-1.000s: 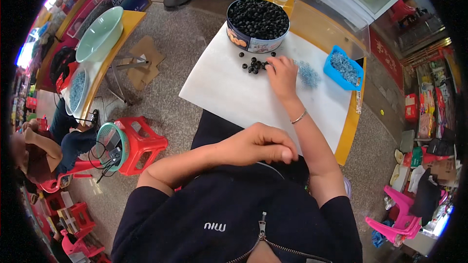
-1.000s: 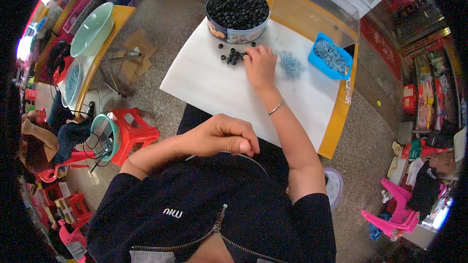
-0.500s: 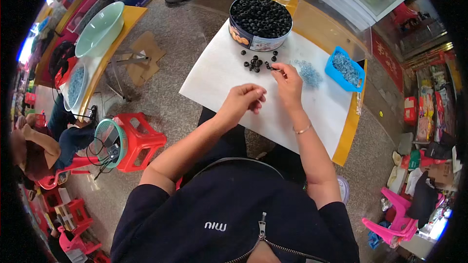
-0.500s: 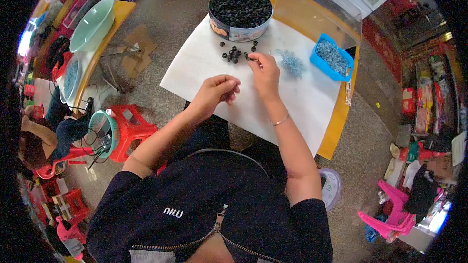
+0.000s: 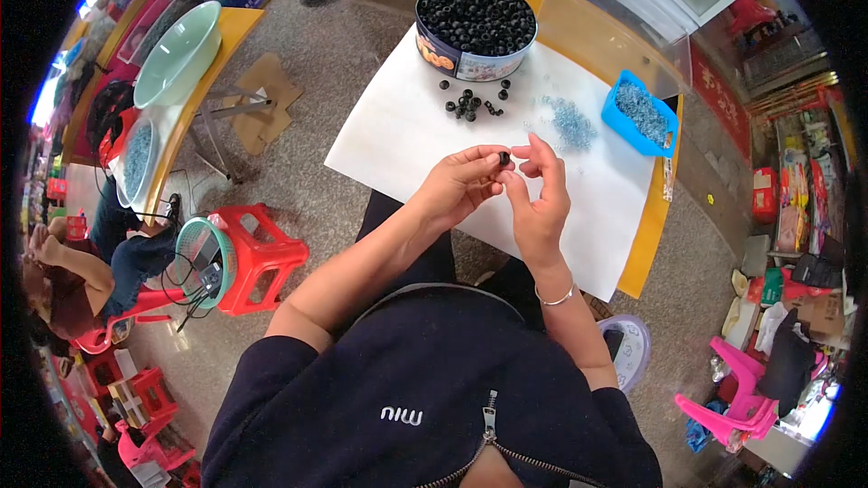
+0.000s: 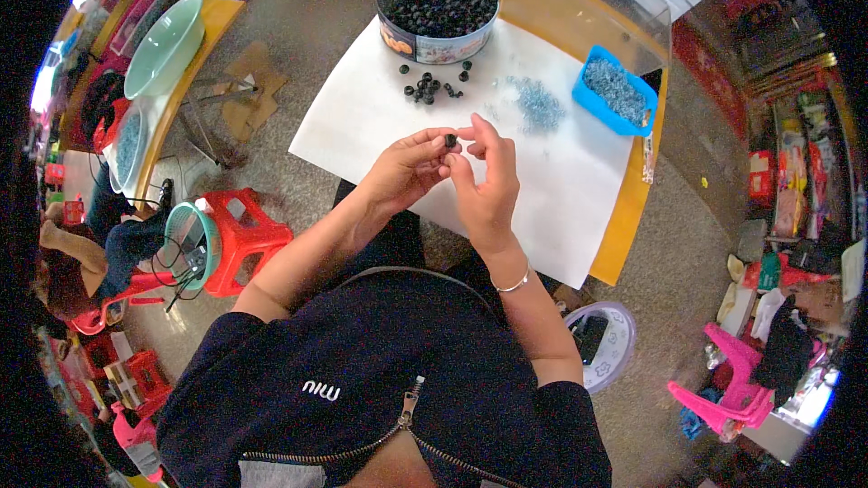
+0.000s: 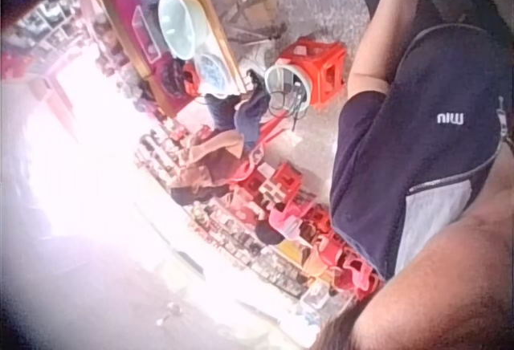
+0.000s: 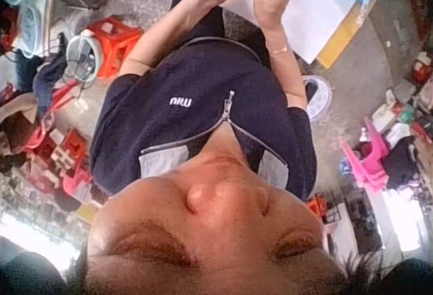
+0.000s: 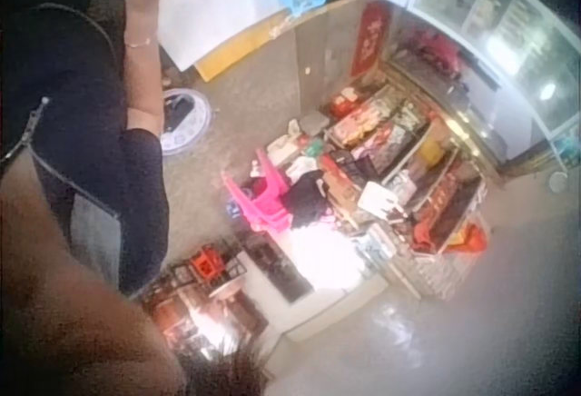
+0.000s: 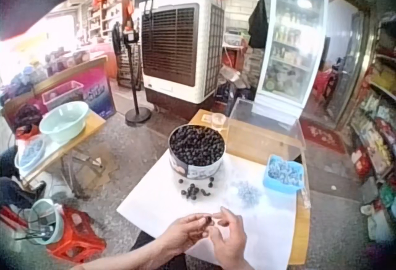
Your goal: Sorting and assembling small black and blue plastic components on a white surface.
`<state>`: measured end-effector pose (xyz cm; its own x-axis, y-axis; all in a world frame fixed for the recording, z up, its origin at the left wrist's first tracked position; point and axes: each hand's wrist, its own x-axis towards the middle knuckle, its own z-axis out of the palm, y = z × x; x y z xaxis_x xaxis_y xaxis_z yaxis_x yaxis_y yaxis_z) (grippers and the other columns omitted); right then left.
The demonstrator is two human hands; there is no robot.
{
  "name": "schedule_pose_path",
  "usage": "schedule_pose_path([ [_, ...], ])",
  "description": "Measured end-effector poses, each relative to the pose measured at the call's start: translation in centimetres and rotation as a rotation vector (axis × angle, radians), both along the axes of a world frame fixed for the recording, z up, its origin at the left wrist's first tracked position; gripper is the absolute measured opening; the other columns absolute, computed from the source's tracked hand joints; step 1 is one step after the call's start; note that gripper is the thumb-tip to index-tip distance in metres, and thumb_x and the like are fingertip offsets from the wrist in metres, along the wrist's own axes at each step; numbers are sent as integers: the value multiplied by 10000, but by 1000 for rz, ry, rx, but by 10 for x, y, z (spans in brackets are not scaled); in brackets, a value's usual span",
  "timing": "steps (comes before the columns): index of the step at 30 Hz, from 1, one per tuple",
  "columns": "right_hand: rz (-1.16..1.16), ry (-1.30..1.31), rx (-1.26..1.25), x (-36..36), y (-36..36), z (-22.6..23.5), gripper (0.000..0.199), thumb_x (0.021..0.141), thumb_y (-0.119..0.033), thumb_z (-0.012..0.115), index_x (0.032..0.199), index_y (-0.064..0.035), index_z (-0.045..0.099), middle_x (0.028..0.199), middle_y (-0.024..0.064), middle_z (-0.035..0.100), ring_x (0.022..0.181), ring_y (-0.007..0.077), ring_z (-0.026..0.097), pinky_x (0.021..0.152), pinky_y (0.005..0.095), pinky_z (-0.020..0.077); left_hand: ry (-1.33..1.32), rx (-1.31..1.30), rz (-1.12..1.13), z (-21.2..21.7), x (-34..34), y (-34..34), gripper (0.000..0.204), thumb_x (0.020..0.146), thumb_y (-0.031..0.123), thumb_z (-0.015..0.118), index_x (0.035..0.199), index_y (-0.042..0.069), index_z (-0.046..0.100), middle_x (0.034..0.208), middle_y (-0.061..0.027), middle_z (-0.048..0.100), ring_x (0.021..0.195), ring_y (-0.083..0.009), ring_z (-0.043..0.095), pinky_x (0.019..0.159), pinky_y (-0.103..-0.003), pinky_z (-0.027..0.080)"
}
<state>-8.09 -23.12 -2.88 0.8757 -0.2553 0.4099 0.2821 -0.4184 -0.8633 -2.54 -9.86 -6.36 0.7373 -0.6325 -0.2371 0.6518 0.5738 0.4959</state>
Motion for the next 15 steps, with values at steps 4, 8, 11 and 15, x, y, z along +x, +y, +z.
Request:
schedule_pose_path([
  [4,-81,-20,-15,-12,-25,-8,313,821,-6,615,1132,-36,594,1033,93,594,848,188,537,773,304,467,79,-85,-25,-1,-7,-2,288,922,119,584,1170,-20,535,972,-89,610,786,-130,581,722,-240,497],
  [8,-346,74,-117,-23,-73,-23,178,822,-23,627,998,-27,651,1033,98,592,913,202,540,792,307,458,69,-21,-26,-1,-13,4,294,921,128,582,1172,-7,509,985,-99,557,812,-134,541,691,-224,488],
  [11,-459,160,-133,-27,-115,-37,164,810,-24,639,973,-36,660,1017,92,603,922,208,545,775,304,461,81,-3,-36,-6,-15,3,288,920,132,585,1165,-3,517,981,-97,567,816,-133,547,688,-226,491],
  [15,-443,262,-318,-26,-131,-57,189,766,-116,688,954,-96,683,951,55,618,872,223,542,793,344,436,83,28,-60,-11,-17,-1,278,919,134,588,1155,0,526,972,-89,580,815,-133,557,681,-225,495],
])
